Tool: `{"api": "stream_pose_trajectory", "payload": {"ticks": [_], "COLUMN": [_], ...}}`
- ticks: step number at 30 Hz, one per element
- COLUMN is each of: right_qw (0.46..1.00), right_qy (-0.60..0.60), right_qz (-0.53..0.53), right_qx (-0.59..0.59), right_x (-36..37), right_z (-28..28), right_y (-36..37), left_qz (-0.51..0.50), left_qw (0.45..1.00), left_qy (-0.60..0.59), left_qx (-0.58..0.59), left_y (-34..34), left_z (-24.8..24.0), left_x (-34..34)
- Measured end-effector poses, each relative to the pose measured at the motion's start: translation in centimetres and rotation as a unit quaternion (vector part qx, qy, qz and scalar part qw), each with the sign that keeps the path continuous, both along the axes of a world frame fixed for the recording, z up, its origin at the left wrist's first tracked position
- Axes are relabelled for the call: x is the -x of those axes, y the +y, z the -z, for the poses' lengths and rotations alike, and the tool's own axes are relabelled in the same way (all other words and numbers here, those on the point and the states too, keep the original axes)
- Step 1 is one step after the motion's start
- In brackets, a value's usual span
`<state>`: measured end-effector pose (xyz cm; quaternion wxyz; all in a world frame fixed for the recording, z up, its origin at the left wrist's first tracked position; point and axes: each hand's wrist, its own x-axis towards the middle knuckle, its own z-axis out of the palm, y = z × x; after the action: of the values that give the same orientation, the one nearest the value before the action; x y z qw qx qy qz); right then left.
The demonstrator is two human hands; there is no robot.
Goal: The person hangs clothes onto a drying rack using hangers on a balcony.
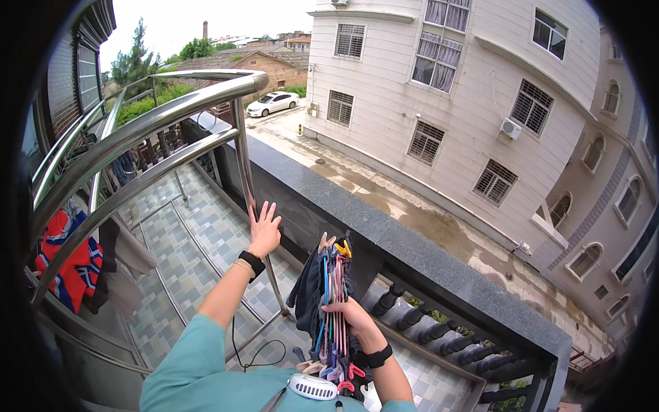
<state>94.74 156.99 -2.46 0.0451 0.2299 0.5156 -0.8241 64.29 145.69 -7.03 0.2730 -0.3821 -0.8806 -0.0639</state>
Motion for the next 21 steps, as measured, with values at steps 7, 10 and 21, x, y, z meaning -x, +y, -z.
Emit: {"api": "stream_pose_trajectory", "payload": {"ticks": [7, 10, 21], "right_qw": [0.978, 0.963, 0.880], "right_qy": [0.023, 0.032, 0.024], "right_qz": [-0.204, -0.260, -0.471], "right_qx": [0.024, 0.061, 0.055], "right_x": [14.1, 19.8, 37.0], "right_z": [1.4, 1.3, 0.6], "right_y": [5.9, 7.7, 8.1], "left_qz": [-0.115, -0.127, -0.384], "left_qw": [0.979, 0.977, 0.919], "left_qy": [0.068, 0.060, -0.089], "left_qx": [0.153, 0.158, 0.016], "left_y": [-2.9, -3.4, -5.0], "left_z": [1.7, 1.4, 1.4], "left_x": [1.1, -1.2, -10.3]}}
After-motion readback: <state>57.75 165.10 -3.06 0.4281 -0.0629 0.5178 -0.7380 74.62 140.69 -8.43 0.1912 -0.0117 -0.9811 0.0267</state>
